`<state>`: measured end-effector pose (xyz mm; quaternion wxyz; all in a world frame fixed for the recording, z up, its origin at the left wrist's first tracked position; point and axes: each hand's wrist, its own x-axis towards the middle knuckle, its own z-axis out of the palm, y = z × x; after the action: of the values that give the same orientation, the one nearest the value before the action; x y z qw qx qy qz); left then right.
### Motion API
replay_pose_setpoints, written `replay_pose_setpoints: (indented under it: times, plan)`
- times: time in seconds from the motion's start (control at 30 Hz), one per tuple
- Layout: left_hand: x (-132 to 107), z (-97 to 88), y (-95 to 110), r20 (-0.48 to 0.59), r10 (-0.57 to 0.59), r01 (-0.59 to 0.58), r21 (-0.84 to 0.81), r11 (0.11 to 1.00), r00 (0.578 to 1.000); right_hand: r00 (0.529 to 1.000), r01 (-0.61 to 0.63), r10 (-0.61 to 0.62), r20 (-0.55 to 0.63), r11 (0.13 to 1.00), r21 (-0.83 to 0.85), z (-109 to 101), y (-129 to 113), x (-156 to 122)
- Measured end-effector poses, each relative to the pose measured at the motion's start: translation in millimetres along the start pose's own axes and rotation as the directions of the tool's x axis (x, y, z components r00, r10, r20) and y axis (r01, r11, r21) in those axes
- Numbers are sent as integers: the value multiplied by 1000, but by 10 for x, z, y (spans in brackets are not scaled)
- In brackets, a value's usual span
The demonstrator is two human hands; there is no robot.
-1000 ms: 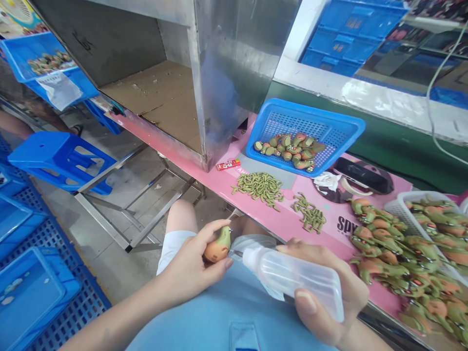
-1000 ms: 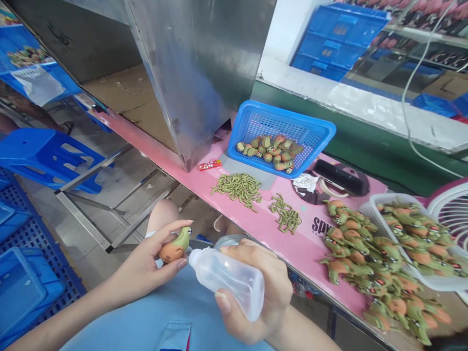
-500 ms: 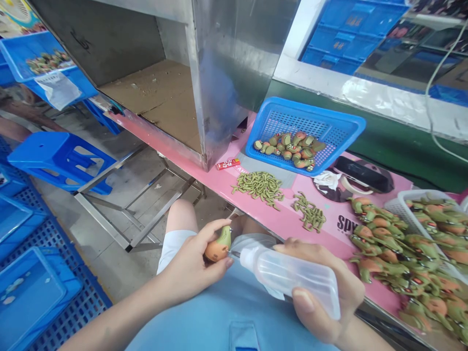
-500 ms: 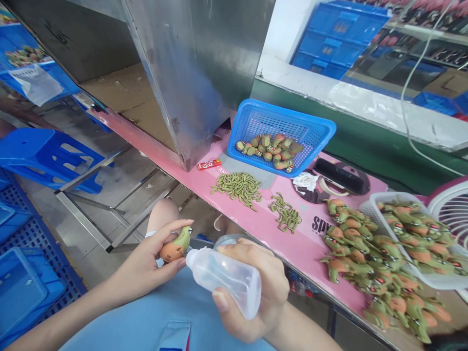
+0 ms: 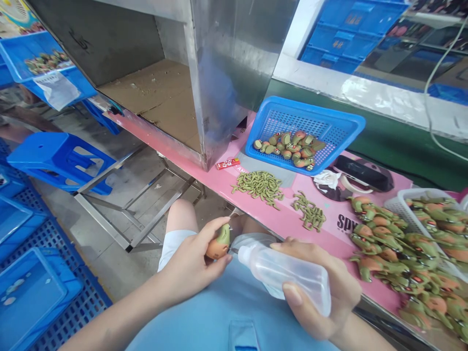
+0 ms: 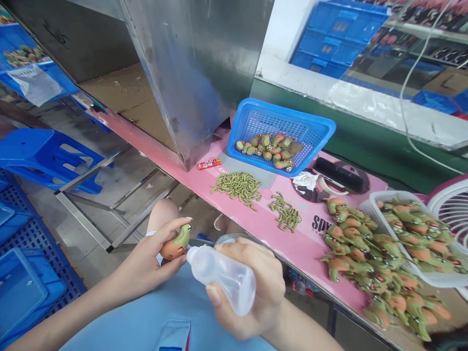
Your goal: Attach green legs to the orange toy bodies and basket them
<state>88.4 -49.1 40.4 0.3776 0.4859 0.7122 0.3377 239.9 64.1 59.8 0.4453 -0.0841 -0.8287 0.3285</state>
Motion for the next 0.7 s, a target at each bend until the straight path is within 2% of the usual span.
replay_pose_setpoints:
  times: [0.13, 0.27, 0.33, 0.4, 0.5, 0.57, 0.6, 0.67, 0.7]
  plan:
    - [5, -7, -17, -15, 22, -21, 58, 998, 1000, 1000, -1, 0, 24, 999, 43, 9, 5, -2]
    - [12, -3, -19, -26, 15, -15, 24, 1000, 1000, 999, -31, 32, -18, 998, 55, 14, 19, 16]
    - [12, 9, -35, -68, 4, -5, -24, 1000, 998, 993, -105, 108, -40, 992, 74, 14, 31, 1]
    - [21, 28, -63, -156, -9, -3, -76, 997, 988, 969, -223, 236, -72, 962, 157, 18, 67, -55]
    - [63, 61, -99, -277, -116, 68, -175, 982, 954, 877, -406, 475, -73, 814, 415, 16, 209, -213]
    - [102, 79, -110, -289, -210, 134, -261, 956, 934, 779, -502, 623, -70, 688, 524, -20, 374, -327]
    - [122, 87, -113, -282, -242, 153, -303, 941, 929, 727, -537, 679, -99, 653, 534, -58, 477, -374]
    - [158, 101, -118, -258, -265, 155, -379, 912, 929, 634, -589, 741, -220, 647, 485, -177, 722, -437]
    - [174, 108, -119, -247, -269, 152, -408, 900, 931, 604, -601, 744, -286, 660, 451, -257, 864, -451]
